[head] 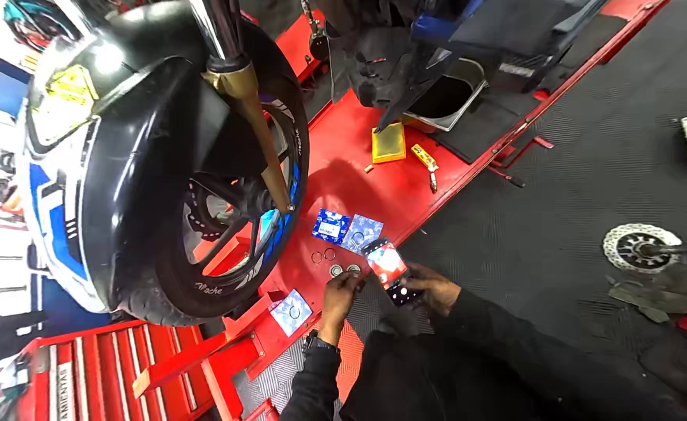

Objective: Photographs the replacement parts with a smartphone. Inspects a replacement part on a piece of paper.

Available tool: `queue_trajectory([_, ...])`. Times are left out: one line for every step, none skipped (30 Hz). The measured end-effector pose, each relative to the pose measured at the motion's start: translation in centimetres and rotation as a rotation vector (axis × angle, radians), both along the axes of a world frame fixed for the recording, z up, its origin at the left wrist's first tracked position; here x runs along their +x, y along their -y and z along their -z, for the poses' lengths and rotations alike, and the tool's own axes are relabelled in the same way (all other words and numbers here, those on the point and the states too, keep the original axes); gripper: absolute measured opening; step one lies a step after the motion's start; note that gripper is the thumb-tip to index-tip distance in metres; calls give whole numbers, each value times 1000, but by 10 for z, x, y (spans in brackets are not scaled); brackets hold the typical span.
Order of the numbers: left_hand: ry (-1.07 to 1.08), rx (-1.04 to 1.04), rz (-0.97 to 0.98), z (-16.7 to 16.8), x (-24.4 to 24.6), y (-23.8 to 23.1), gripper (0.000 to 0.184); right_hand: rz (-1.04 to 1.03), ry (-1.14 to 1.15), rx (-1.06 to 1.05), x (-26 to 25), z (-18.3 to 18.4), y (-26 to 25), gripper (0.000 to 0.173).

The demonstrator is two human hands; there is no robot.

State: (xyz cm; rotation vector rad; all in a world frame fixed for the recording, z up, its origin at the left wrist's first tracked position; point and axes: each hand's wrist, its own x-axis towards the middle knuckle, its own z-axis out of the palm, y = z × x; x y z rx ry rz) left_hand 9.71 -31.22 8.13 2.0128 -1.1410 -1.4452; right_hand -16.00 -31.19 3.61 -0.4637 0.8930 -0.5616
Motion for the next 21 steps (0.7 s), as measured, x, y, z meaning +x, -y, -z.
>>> queue_trajectory([119,19,66,12,8,2,26,27,-60,16,-6,8,8,53])
queue_trajectory([235,27,119,24,18,3,27,60,-120,32,-11,16,18,50])
queue_trajectory([344,28,163,34,27,2,29,96,-174,51,-16,24,29,49])
queue_trajectory([439,27,191,41,36,1,30,136,-220,72,-19,33,40,49])
queue_trajectory([515,29,210,46,44,-1,32,177,-258,89,-22,42,50,50])
queue_trajectory([578,30,226,49,50,-2,34,214,-293,108,-23,48,60,51])
queue_trajectory([626,29,241,52,55,-3,37,252,-331,124,-23,52,69,53])
queue_trajectory([662,28,258,56,58,-3,41,280,-362,133,-22,54,78,56])
queue_trajectory([693,13,285,61,62,-2,45,306,-395,142,-20,55,84,58])
queue_trajectory([711,-9,325,67,65,-1,49,323,-429,145,-18,56,90,61])
queue_trajectory([715,-30,373,71,69,2,53,340,-461,159,-15,56,94,64])
queue_trajectory([710,-52,419,76,73,6,56,361,-497,164,-13,56,98,67])
queue_trajectory([689,-65,454,80,76,9,59,396,-525,171,-10,55,100,68])
queue_trajectory([670,-75,481,83,80,10,61,435,-544,176,-7,55,99,70])
queue_trajectory([662,-92,506,85,83,15,62,485,-548,170,-4,53,99,71])
queue_trajectory([661,-105,530,87,83,24,63,536,-533,152,-3,52,102,71])
queue_trajectory([662,-115,557,89,85,30,63,600,-511,140,-1,51,102,69])
queue_trajectory([656,-120,582,90,86,33,63,657,-489,139,2,49,98,68])
queue_trajectory([642,-128,603,92,88,34,62,709,-465,149,4,48,91,69])
queue_trajectory([629,-147,621,95,90,36,61,763,-439,167,6,48,84,71])
queue_trajectory([620,-164,637,97,92,39,60,814,-430,188,6,50,78,73])
